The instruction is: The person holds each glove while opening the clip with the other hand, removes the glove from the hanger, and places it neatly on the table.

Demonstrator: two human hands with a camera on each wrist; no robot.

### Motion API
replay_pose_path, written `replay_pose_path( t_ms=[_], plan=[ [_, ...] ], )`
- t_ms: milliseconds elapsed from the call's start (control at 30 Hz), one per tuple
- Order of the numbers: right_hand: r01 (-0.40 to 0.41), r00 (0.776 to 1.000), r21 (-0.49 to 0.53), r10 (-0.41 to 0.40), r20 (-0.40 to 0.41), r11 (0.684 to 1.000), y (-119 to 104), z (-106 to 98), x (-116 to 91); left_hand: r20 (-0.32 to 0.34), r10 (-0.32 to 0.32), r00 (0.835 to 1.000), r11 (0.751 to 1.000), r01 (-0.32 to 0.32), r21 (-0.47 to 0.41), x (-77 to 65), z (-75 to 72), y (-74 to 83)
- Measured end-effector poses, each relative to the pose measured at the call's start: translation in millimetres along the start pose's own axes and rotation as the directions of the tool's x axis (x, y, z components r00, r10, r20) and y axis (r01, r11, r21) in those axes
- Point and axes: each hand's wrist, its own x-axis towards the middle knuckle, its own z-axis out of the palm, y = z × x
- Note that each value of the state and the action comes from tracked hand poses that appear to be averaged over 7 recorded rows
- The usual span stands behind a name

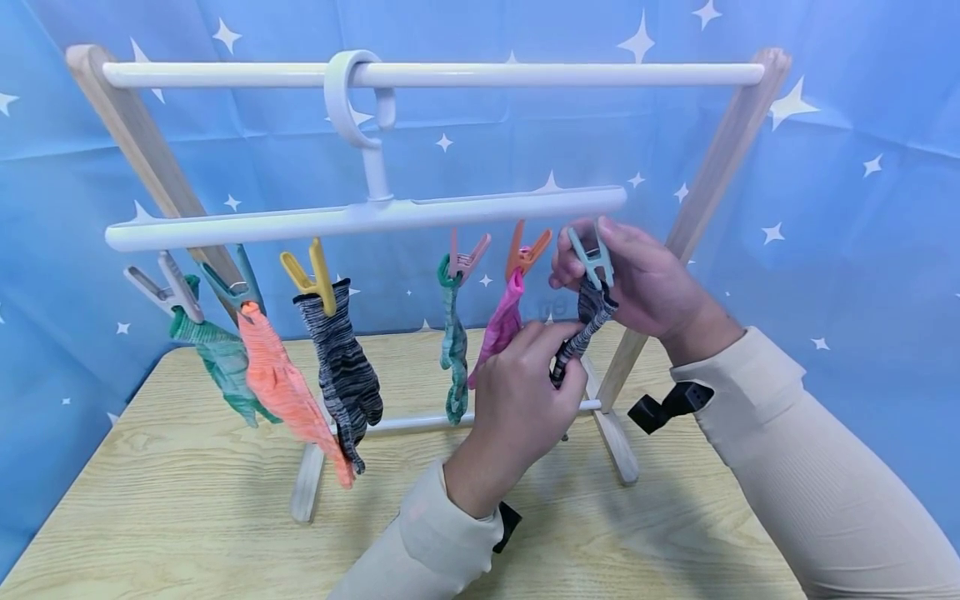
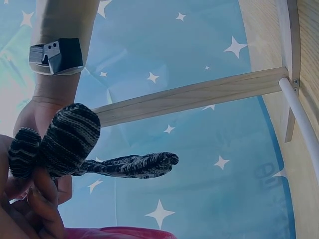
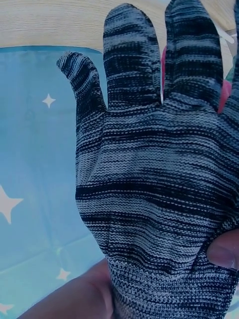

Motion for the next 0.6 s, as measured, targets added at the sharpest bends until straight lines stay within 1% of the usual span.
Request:
replay_pose_path(
  t_ms=[200, 433, 600],
  plan=[
    [-0.018, 1.0, 0.014, 0.018, 0.01, 1.0, 1.2, 0.8, 1.2, 0.001, 0.003, 1.0, 1.0, -0.003, 0.007, -0.2, -2.1, 0.6],
    [0.015, 0.999, -0.002, -0.015, 0.033, 1.0, 6.3, 0.7, 2.3, 0.01, 0.005, 1.0, 1.0, -0.005, 0.015, -1.1, -3.3, -1.9],
    [0.03, 0.999, 0.023, -0.031, 0.022, 0.999, 11.9, -0.1, 3.4, 0.011, 0.008, 1.0, 1.0, -0.008, 0.022, -2.6, -3.2, -4.7]
  ],
)
